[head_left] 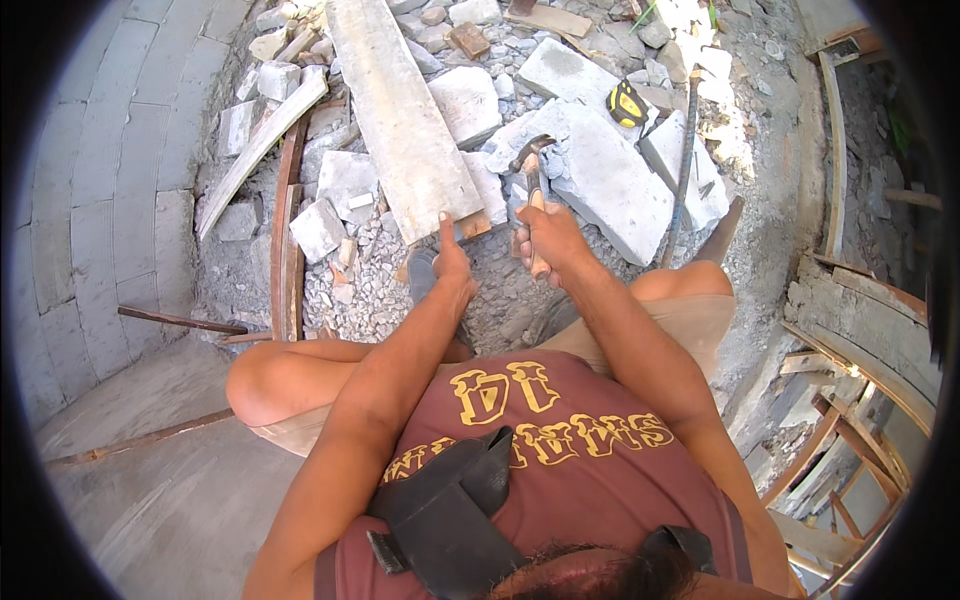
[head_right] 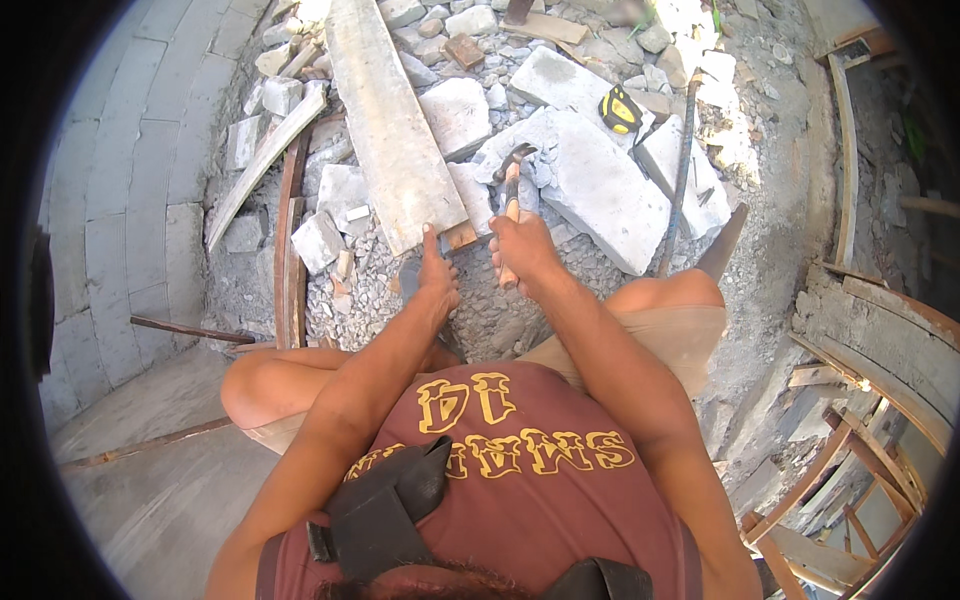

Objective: The person measures a wooden plank with a tape measure, then uses a hammer to break a large ceramic tile into smaller pieces on a debris-covered floor. The person also briefly hands a hammer to another worker on a scaffold.

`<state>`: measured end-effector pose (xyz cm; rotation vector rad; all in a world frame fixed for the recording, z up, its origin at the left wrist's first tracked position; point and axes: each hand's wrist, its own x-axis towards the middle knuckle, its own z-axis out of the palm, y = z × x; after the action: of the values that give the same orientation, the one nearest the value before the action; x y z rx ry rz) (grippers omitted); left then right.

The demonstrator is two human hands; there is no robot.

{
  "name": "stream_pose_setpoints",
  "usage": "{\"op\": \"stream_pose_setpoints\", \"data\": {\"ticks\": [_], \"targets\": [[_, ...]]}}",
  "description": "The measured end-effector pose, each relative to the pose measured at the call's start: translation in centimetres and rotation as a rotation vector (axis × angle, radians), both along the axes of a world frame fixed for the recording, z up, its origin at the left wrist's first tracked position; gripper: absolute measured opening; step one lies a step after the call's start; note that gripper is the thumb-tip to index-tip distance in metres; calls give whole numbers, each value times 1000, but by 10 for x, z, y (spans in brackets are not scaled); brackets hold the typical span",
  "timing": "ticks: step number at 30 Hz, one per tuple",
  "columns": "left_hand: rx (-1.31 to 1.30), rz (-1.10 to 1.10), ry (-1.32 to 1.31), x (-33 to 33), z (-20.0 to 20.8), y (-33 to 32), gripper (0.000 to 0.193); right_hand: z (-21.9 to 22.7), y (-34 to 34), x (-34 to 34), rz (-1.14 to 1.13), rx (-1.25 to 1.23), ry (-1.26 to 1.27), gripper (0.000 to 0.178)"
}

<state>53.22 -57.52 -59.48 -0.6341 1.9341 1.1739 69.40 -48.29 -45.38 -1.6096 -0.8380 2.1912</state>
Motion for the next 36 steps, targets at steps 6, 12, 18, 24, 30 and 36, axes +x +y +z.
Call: {"op": "stream_pose_setpoints", "data": {"ticks": [6, 12, 18, 24, 30, 36], "targets": [[225, 6, -59, -11, -27, 3, 72, -18, -25, 6, 85, -15, -74, 33], [317, 38, -51, -20, -38, -2, 52, -34, -42, 15, 62, -289, 22, 44], [363, 45, -28, -25, -46, -7, 50, -38, -38, 19, 87, -316, 39, 48], [432, -7, -50, -30, -48, -13, 54, -35, -38, 19, 83, -374, 40, 47], [388, -15, -11, -27, -48, -11, 56, -39, -38, 19, 89, -409, 50, 42], [346, -13, 22, -26, -49, -10, 55, -38, -37, 21, 139, -410, 60, 39]]}}
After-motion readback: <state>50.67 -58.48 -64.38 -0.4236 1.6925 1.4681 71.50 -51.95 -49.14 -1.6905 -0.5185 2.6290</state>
